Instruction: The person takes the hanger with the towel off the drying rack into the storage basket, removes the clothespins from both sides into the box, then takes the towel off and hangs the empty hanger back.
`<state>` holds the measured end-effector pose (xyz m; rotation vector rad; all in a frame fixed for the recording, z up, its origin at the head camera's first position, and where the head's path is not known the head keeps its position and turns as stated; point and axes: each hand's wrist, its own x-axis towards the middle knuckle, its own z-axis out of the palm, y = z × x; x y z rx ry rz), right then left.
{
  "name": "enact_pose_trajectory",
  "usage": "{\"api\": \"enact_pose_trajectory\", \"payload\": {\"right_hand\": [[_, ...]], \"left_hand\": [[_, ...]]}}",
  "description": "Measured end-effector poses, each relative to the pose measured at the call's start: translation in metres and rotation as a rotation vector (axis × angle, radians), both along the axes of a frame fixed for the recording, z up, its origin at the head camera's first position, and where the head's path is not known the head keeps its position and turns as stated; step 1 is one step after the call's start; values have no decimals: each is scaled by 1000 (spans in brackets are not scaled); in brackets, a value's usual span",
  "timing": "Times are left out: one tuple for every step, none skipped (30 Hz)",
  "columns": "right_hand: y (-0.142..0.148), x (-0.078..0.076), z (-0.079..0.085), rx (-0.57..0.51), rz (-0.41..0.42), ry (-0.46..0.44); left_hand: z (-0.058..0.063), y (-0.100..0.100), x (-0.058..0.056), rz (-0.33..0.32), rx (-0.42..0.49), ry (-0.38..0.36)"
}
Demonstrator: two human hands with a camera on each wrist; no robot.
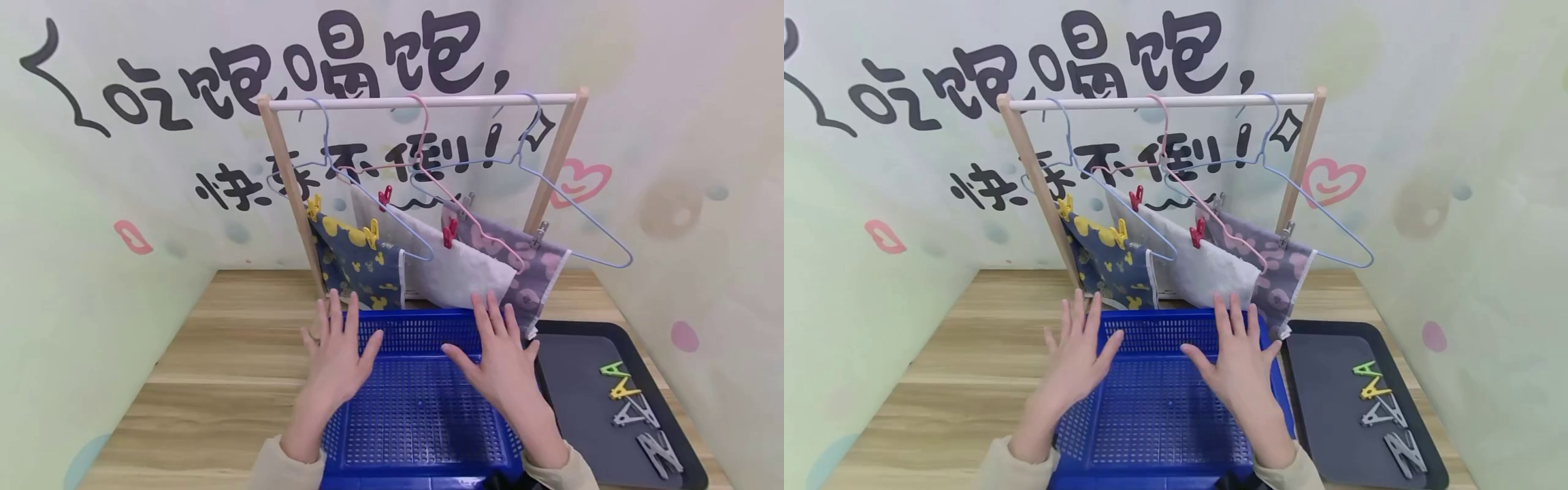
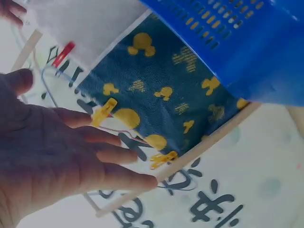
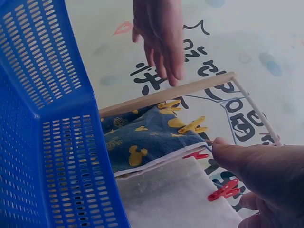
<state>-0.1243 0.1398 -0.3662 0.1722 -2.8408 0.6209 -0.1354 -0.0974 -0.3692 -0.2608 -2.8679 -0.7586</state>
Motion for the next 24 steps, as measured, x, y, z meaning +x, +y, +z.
{"api": "enact_pose_trajectory", "payload": {"right_hand": [[2, 1, 1, 3, -3, -6], [4, 2, 2, 6, -6, -9], [6, 2, 2, 5, -9, -11], [9, 3, 3, 3, -14, -14], [11, 4, 4, 1, -20, -12], [13, 5, 4, -1, -27, -4], [15, 5, 5, -2, -34, 0], [18, 6, 6, -4, -42, 6], [20, 7, 6, -5, -51, 14], [23, 7, 7, -6, -60, 22], [26, 8, 8, -7, -70, 28], [29, 8, 9, -8, -79, 38], [32, 8, 10, -9, -87, 46], [35, 9, 11, -8, -96, 60], [39, 9, 12, -9, -104, 76], [42, 9, 13, -10, -109, 101], [46, 9, 14, -16, -111, 132], [49, 9, 14, -23, -113, 166], [53, 9, 15, -33, -116, 198], [57, 8, 16, -48, -120, 237], [61, 7, 16, -71, -121, 286], [65, 6, 17, -93, -126, 336], [69, 5, 17, -116, -133, 386], [73, 4, 17, -141, -146, 426]], "left_hand": [[0, -4, 0, 6, 9, -11], [1, -8, 0, 11, 17, -20], [1, -12, 1, 15, 30, -31], [1, -15, 1, 17, 45, -42], [2, -19, 1, 17, 58, -52], [2, -22, 2, 16, 71, -63], [2, -25, 2, 12, 81, -75], [1, -29, 3, 7, 95, -84], [1, -32, 3, 4, 109, -98], [0, -36, 3, 1, 124, -112], [-2, -40, 4, -3, 136, -124], [-3, -44, 4, -8, 150, -132], [-5, -48, 5, -12, 158, -134], [-7, -52, 5, -16, 168, -134], [-9, -56, 5, -18, 171, -131], [-11, -59, 5, -23, 174, -122], [-13, -62, 5, -28, 178, -110], [-16, -66, 5, -34, 185, -98], [-18, -69, 5, -39, 195, -87], [-20, -71, 5, -43, 213, -82], [-23, -74, 5, -45, 233, -78], [-25, -76, 5, -47, 261, -76], [-27, -78, 5, -45, 290, -79], [-29, -79, 5, -40, 318, -80]]}}
